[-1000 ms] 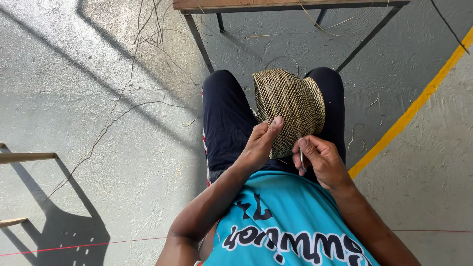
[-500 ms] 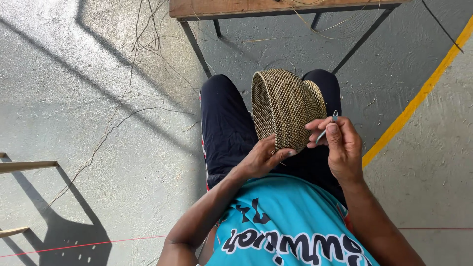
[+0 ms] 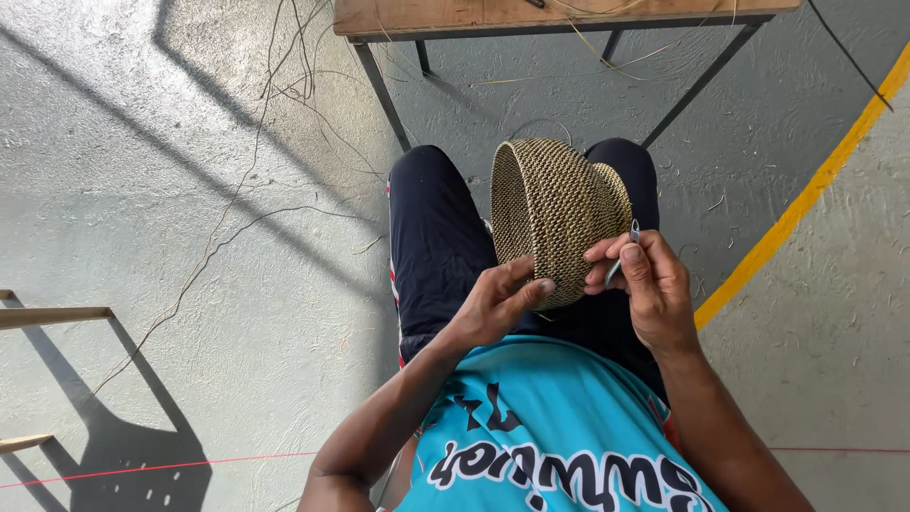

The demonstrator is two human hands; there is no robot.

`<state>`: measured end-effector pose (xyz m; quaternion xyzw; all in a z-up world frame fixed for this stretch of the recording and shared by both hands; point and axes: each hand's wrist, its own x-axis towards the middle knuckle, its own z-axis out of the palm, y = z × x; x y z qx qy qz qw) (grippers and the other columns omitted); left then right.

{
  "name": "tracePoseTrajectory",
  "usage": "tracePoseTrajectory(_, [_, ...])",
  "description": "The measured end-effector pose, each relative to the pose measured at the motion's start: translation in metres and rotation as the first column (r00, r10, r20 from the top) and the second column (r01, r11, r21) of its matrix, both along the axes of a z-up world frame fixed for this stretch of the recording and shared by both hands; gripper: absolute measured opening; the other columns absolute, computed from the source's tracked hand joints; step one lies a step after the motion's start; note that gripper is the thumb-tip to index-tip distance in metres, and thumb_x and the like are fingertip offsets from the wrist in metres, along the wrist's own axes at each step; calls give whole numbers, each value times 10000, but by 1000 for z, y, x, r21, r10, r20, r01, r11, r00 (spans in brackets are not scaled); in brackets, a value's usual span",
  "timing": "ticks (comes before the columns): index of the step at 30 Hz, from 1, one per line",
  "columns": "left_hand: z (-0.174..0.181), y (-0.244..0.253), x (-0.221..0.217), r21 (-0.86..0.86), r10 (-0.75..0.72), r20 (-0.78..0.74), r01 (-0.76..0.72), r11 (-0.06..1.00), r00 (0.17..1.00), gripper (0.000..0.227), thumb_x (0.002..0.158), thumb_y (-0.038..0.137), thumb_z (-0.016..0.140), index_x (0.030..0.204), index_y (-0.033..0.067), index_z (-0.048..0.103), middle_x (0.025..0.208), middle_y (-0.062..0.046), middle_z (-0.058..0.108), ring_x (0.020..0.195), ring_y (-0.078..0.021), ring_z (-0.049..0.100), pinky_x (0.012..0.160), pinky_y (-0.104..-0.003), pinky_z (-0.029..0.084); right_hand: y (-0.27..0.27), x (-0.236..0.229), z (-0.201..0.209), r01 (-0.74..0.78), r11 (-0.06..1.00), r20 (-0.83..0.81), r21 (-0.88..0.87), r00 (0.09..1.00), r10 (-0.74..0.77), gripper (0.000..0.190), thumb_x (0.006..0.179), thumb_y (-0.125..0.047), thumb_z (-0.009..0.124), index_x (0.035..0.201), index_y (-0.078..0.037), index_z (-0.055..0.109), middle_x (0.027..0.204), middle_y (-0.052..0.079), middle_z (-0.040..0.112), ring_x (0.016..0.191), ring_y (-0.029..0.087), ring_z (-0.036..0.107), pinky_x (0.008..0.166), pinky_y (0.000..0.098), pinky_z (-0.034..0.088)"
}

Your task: The recorder is weaving or repairing a basket or hat using natural fibers and a hook needle.

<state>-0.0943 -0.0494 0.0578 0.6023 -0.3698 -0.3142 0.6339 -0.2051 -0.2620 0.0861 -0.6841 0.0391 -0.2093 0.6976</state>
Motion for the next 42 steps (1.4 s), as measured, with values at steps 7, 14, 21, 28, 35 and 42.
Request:
tracePoseTrajectory(7, [11,-8,2,49,-17,28,15,999,999,350,1070,266,580,1116,-74,647,807,-94,656,721,-138,613,671,-331,538,-2,-1,5,30,999,-2,-30,1000,-30,243,1138,-266,458,1074,-51,552,1047,132,707,802,144,719,680,294,643])
tracePoseTrajectory(14, [-16,-1,10,78,-16,399,-16,997,917,448,1041,206,625,1350,-112,561,1161,-273,706,1023,-326,730,892,-393,580,2,-7,-11,61,994,-77,-86,995,-68,286,1116,-293,470,1031,-46,588,974,126,719,783,151,730,645,296,645])
tracePoseTrajectory(21, [15,2,4,99,-104,160,89,991,982,600,985,195,590,1512,-23,404,1208,-223,689,1074,-312,720,902,-392,588,9,-16,-20,-17,996,-147,-85,989,4,271,1082,-275,511,1034,-37,631,897,105,737,731,148,726,630,289,636])
tracePoseTrajectory(28, [54,-16,-5,629,-119,138,6,777,983,427,1169,302,546,1288,-72,715,1000,-328,724,916,-387,688,807,-441,566,11,-21,-15,-65,989,-224,-132,974,34,272,1066,-273,532,983,-40,645,781,71,730,685,123,723,597,265,621])
tracePoseTrajectory(35, [7,-24,-10,31,104,-133,-100,994,986,477,1065,185,604,1457,-61,487,1188,-133,719,1147,-158,670,1011,-296,550,22,-19,-11,-152,984,-294,88,940,171,334,1061,-334,515,980,-39,648,697,90,731,485,85,581,469,223,503])
tracePoseTrajectory(42, [8,-23,-19,-37,27,-162,-33,999,986,422,1097,185,542,1438,-63,564,1128,-93,730,1097,-119,662,1014,-289,549,24,-21,-21,-181,914,-228,362,934,276,338,1055,-321,535,981,-7,639,748,139,744,506,100,626,475,229,542])
